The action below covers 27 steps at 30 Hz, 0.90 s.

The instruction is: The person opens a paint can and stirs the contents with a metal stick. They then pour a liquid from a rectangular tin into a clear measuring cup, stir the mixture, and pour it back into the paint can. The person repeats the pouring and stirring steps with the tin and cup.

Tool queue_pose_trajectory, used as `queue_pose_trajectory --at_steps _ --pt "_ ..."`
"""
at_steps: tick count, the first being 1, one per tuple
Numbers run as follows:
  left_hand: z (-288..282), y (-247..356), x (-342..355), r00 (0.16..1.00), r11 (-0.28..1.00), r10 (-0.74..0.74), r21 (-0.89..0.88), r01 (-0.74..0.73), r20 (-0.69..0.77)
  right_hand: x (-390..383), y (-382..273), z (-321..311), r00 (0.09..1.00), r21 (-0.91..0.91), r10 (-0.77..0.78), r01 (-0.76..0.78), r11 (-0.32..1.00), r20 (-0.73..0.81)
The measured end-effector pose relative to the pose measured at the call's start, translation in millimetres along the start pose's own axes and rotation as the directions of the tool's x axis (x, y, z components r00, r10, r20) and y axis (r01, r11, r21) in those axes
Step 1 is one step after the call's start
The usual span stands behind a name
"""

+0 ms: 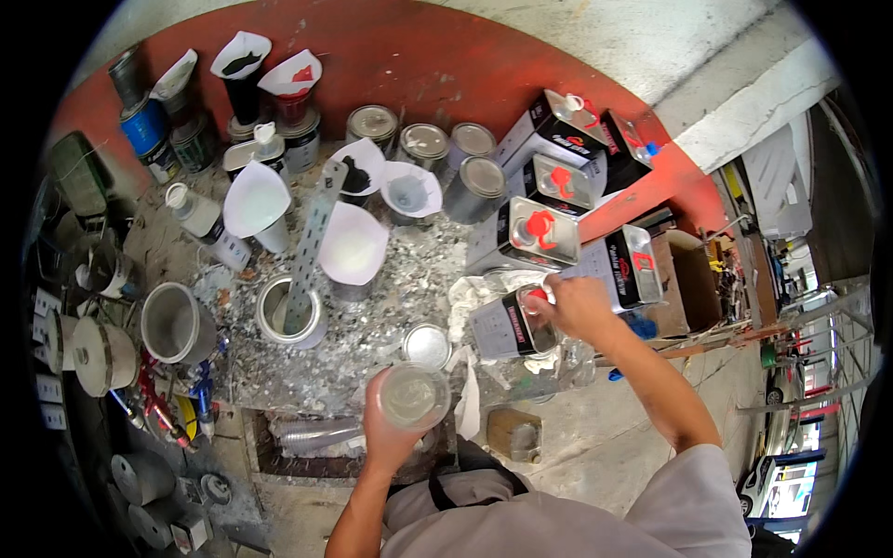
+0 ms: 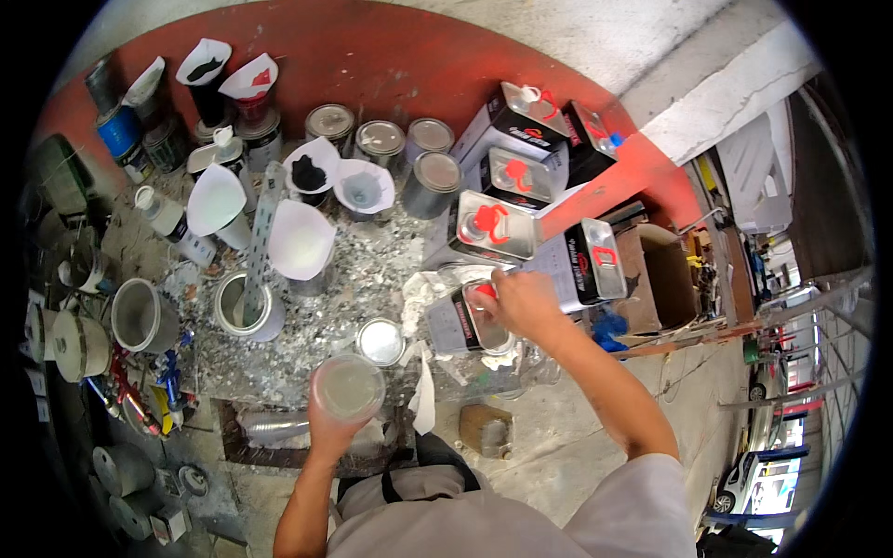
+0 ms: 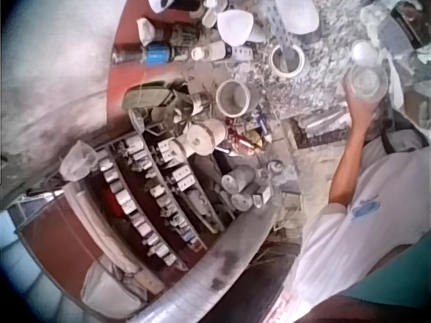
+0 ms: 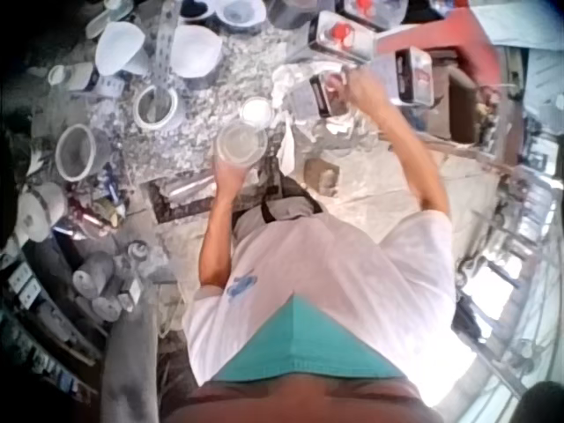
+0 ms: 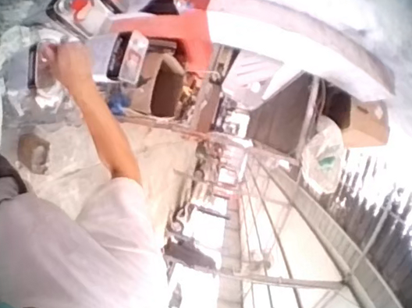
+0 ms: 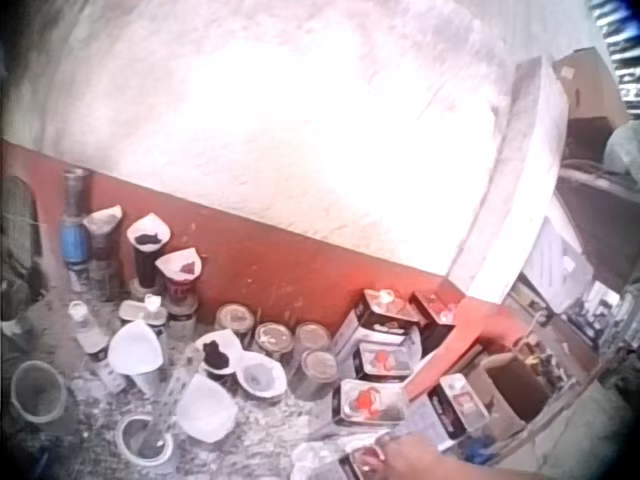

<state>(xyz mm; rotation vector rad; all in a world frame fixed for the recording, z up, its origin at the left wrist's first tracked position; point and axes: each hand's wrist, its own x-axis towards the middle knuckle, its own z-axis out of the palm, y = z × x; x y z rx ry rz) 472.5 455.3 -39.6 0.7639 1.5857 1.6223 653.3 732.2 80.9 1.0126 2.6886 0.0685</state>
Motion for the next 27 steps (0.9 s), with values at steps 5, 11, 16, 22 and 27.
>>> queue_pose_trajectory --at_steps 5,11,16,22,27 --pt "4.3 -11.7 1.9 0.999 0.999 -0.005 0.049 0.003 0.04 -4.0 18.5 12.5 0.992 0.162 -0.053 0.071 0.984 -0.114" --pt "4.5 -13.8 -1.3 0.999 0.993 -0.003 0.116 -0.002 0.042 -3.4 5.7 0.3 0.972 0.171 -0.089 0.128 0.977 -0.219" --pt "5.6 -12.7 -1.4 0.998 0.994 0.023 0.103 -0.03 0.067 1.4 20.5 19.9 0.995 0.211 0.008 0.014 0.977 -0.102" --pt "2.7 -5.6 -1.7 0.997 0.998 0.018 0.058 -0.022 0.075 0.4 12.5 19.1 0.981 0.118 0.088 -0.068 0.991 -0.175" --pt "-0.5 -3.8 -1.1 0.996 0.999 0.02 0.03 -0.023 0.089 -2.7 8.4 14.8 0.971 0.246 0.02 0.04 0.969 -0.237"
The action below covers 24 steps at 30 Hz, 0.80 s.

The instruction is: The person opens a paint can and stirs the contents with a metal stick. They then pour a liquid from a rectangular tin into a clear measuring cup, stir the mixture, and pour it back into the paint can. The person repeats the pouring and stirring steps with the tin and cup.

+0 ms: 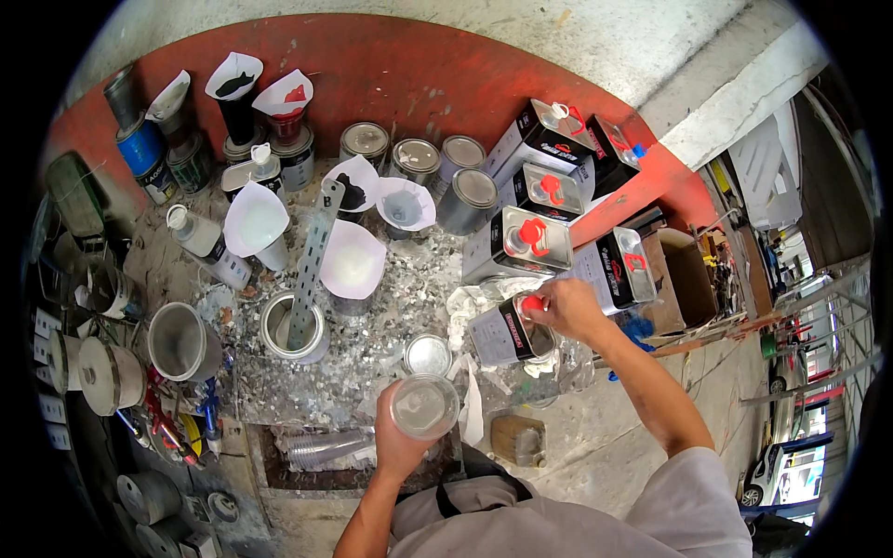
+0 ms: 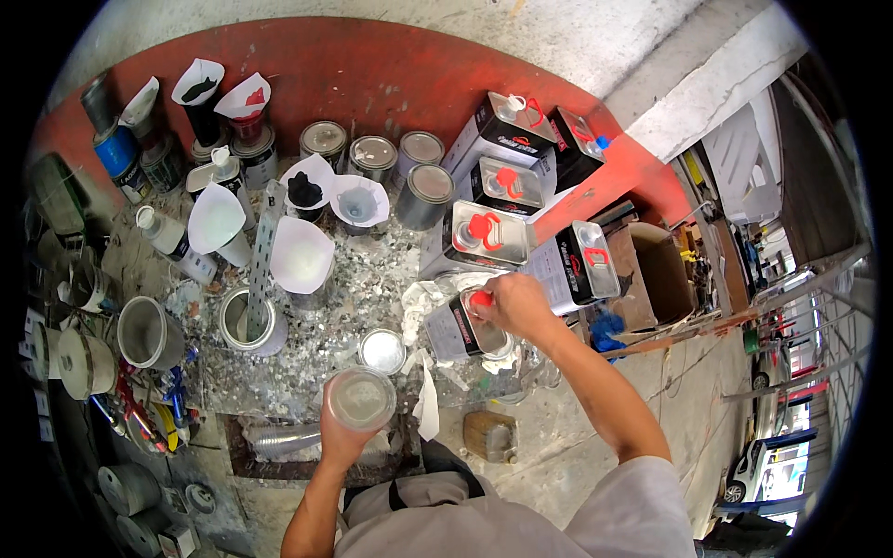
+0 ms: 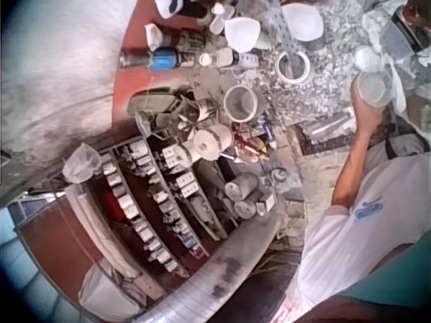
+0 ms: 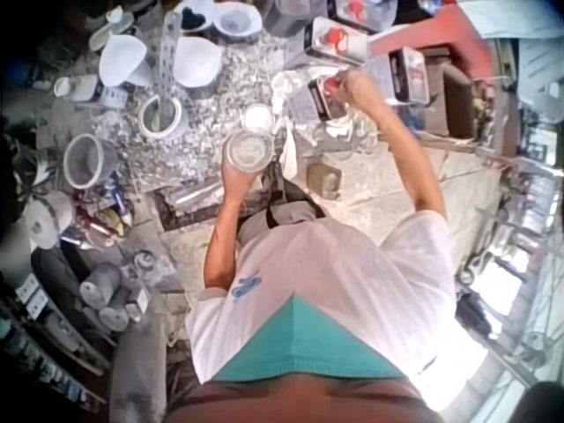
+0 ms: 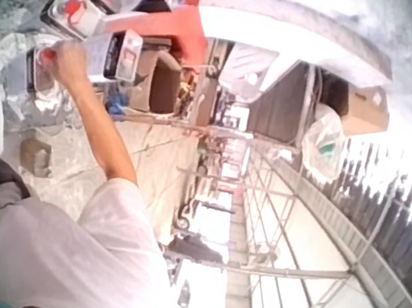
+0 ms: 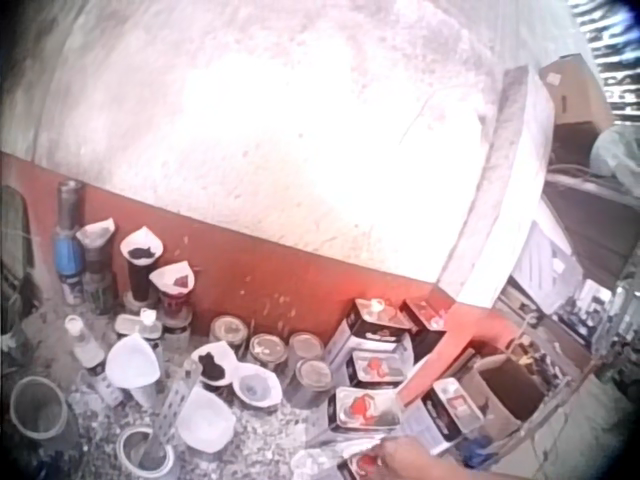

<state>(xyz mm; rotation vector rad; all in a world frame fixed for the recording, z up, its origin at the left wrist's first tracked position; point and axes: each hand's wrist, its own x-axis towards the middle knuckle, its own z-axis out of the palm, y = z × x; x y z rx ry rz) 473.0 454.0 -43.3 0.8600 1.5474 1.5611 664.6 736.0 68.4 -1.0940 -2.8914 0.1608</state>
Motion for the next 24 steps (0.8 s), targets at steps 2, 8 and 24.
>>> queue_pose_trajectory --at_steps 2,8,24 --pt "-0.3 0.3 0.1 1.0 1.0 -0.007 -0.012 0.007 0.0 2.1 -1.4 3.3 0.99 -0.051 0.134 -0.132 0.99 0.032" --pt "2.1 -0.4 -1.1 1.0 1.0 0.022 0.019 -0.023 0.013 0.3 -0.2 12.3 0.972 -0.236 0.234 -0.233 0.944 -0.021" --pt "7.0 9.7 0.0 0.998 1.0 0.001 -0.001 -0.001 0.058 0.2 -8.2 11.4 0.968 -0.207 0.243 -0.25 0.946 -0.059"
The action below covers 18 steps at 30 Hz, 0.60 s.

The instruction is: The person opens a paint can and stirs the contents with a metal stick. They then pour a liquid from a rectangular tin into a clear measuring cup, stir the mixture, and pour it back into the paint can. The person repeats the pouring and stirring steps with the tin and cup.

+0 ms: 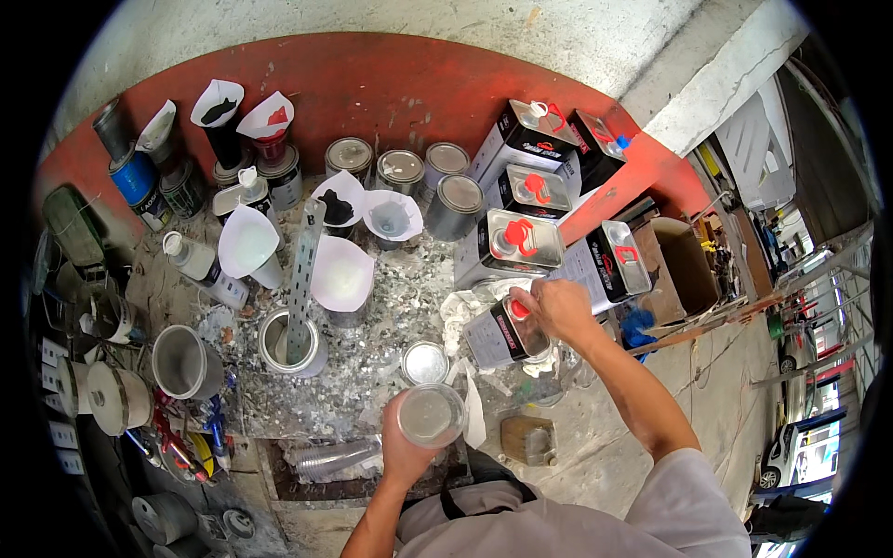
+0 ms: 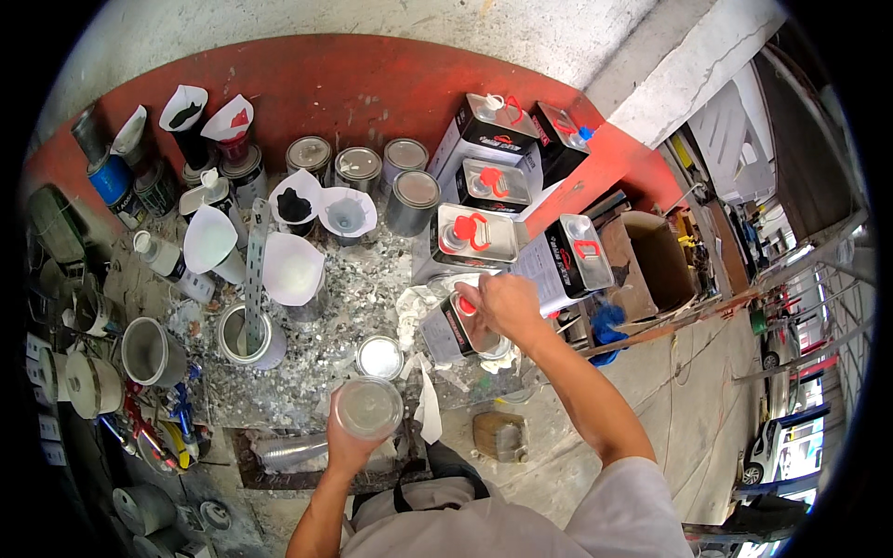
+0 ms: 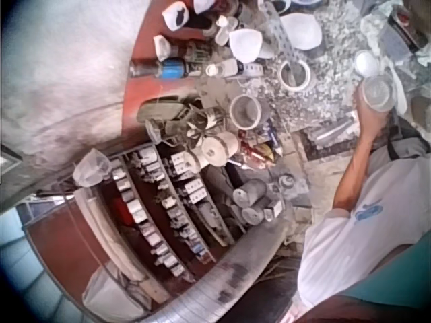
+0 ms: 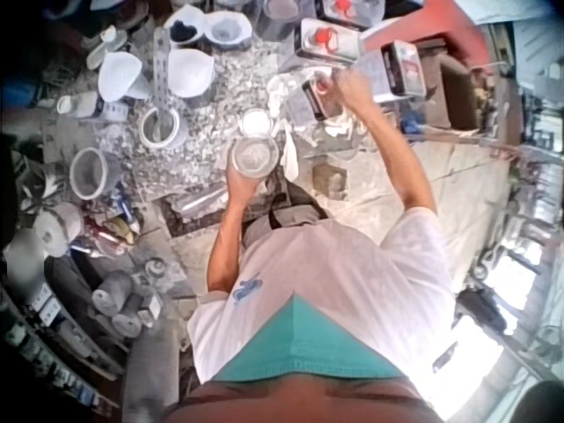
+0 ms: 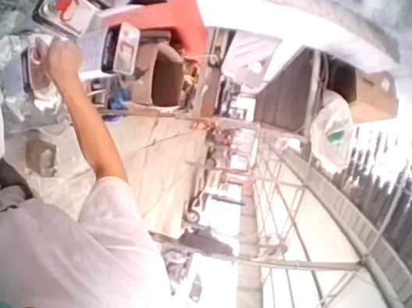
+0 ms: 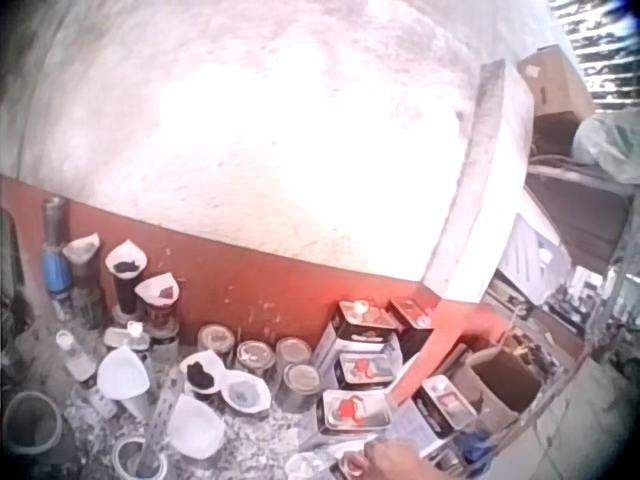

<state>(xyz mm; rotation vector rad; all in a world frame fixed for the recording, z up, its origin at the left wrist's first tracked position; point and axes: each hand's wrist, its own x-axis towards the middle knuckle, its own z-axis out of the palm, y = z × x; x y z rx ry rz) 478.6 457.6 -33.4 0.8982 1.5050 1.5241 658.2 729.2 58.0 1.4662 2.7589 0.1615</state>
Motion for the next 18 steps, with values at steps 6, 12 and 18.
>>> queue_pose_trajectory --at_steps 6,12,18 --pt "1.5 -3.0 -4.2 1.0 1.0 0.005 0.024 -0.005 0.006 -6.0 16.6 1.3 0.938 0.248 -0.307 0.34 0.907 -0.164" --pt "4.6 -1.4 -5.6 1.0 1.0 -0.002 0.032 0.001 0.012 -2.2 8.2 13.5 0.991 0.129 -0.03 0.013 0.992 0.131" --pt "7.9 1.3 -6.3 0.998 0.997 0.059 0.047 -0.058 -0.029 -40.5 -5.8 23.8 0.989 0.211 0.128 -0.11 0.971 -0.072"
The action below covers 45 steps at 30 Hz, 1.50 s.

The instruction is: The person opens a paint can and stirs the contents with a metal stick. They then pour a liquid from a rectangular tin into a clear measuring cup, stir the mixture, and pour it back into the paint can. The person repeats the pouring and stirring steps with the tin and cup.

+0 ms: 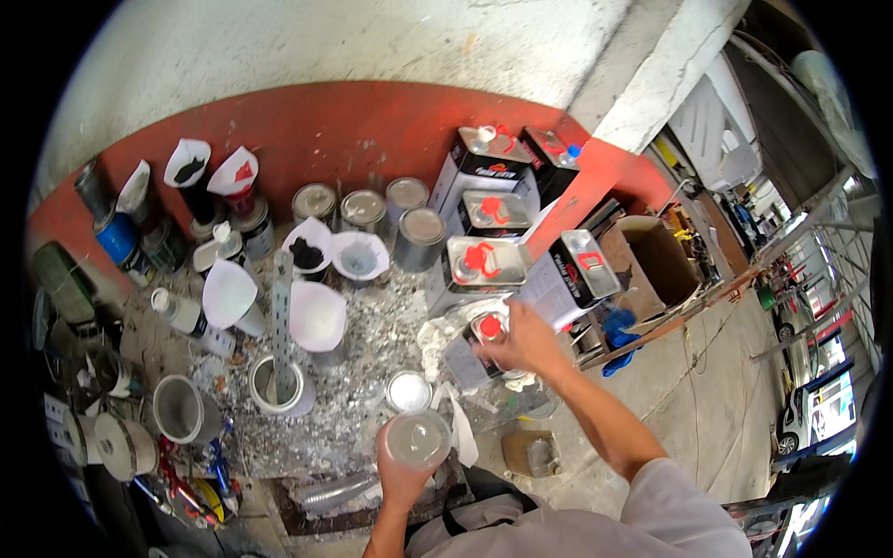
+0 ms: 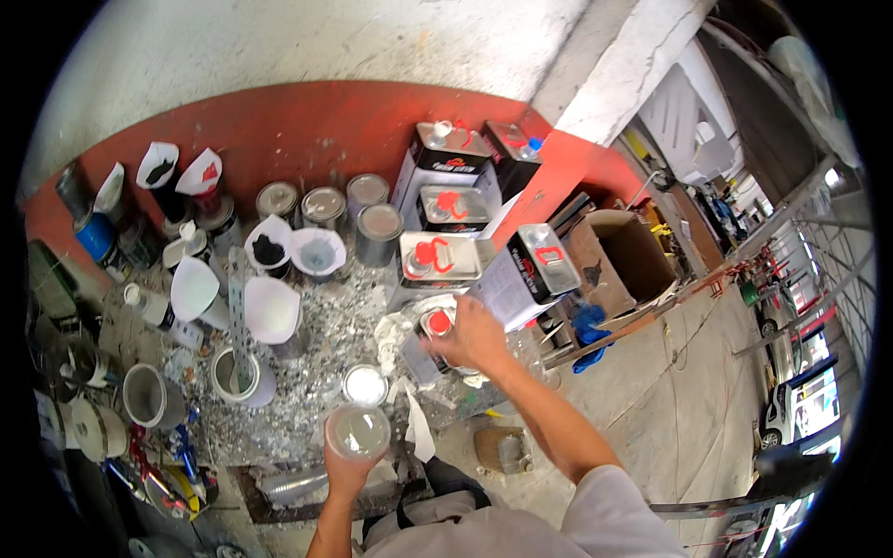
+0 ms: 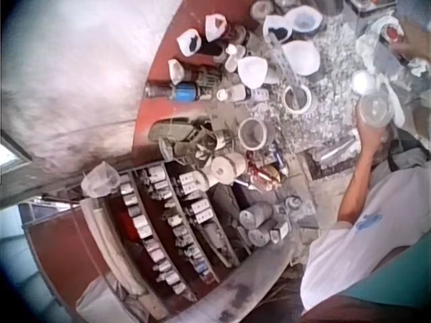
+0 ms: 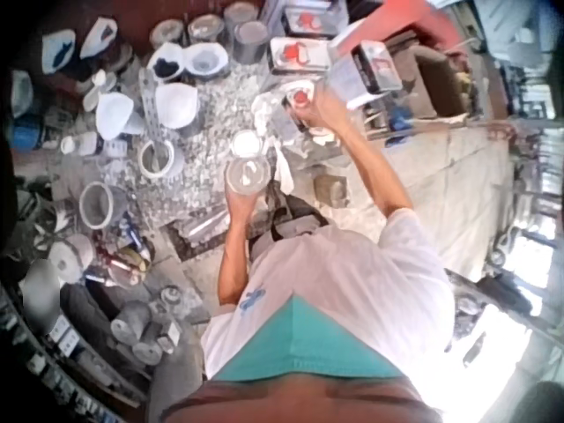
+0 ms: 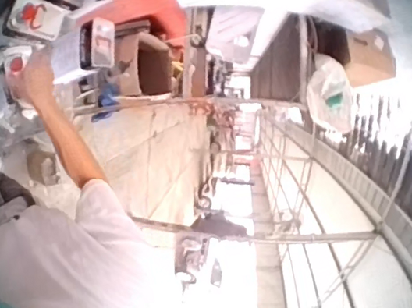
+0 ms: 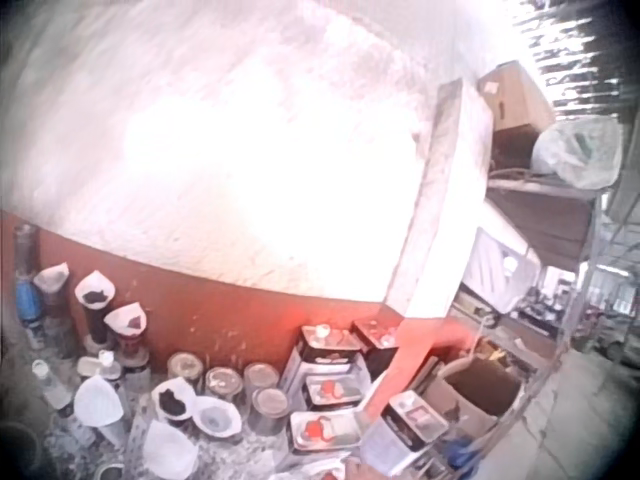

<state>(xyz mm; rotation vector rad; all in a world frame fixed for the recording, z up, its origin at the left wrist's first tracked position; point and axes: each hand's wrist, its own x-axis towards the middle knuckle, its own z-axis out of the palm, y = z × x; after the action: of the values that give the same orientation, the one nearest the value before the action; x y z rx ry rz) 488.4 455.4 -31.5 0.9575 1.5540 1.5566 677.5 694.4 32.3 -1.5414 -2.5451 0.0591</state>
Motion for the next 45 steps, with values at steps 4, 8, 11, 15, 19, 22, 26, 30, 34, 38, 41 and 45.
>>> queue_pose_trajectory --at_steps 4,8,11,15,19,22,26,30,34,38,41,45 --pt "-0.9 6.3 -0.2 0.995 0.993 -0.096 -0.062 0.096 0.004 -12.9 -4.7 5.4 0.89 0.11 0.307 -0.361 0.926 0.338" --pt "-6.6 8.4 -1.7 0.997 0.997 -0.073 -0.041 0.073 -0.016 -4.1 5.7 -30.3 0.915 0.184 0.186 -0.264 0.947 0.358" --pt "-10.2 4.8 -8.4 0.996 0.995 -0.082 -0.059 0.08 -0.041 18.0 21.3 -114.6 0.933 0.201 0.102 -0.179 0.963 0.345" --pt "-4.0 2.4 -10.4 0.991 0.997 -0.075 -0.042 0.071 -0.107 78.6 61.9 -218.2 0.995 0.394 0.042 -0.075 0.916 0.091" --pt "9.9 -7.2 -19.4 0.97 0.992 -0.097 -0.098 0.077 -0.223 181.5 106.9 -285.4 0.988 0.381 0.097 -0.045 0.923 -0.119" --pt "20.9 -0.7 -20.7 0.95 0.995 -0.003 0.091 0.033 -0.313 262.4 133.9 -298.1 0.952 0.333 0.228 -0.153 0.931 -0.202" --pt "41.3 13.0 -23.8 0.899 0.925 -0.119 0.281 0.254 -0.421 348.9 181.0 -286.9 0.894 0.163 0.338 -0.301 0.939 -0.296" --pt "43.4 -5.1 -49.5 0.863 0.791 -0.1 0.487 0.37 -0.494 401.1 182.1 -252.3 0.885 0.057 0.345 -0.345 0.937 -0.313" --pt "59.3 48.4 -17.9 0.828 0.964 0.001 0.22 0.147 -0.56 470.2 341.1 -223.0 0.909 -0.546 -0.218 -0.012 0.838 -0.354" --pt "61.6 76.0 -20.2 0.82 0.98 -0.087 0.1 0.174 -0.566 511.8 380.7 -203.7 0.957 -0.369 -0.131 0.027 0.929 -0.258" --pt "61.3 69.2 -35.6 0.831 0.98 -0.11 0.082 0.184 -0.546 507.5 390.3 -213.6 0.95 -0.304 -0.046 -0.052 0.951 -0.309" --pt "53.2 57.9 -47.3 0.834 0.972 -0.233 -0.14 0.188 -0.5 465.6 337.8 -222.0 0.861 -0.133 -0.015 -0.061 0.989 -0.509"
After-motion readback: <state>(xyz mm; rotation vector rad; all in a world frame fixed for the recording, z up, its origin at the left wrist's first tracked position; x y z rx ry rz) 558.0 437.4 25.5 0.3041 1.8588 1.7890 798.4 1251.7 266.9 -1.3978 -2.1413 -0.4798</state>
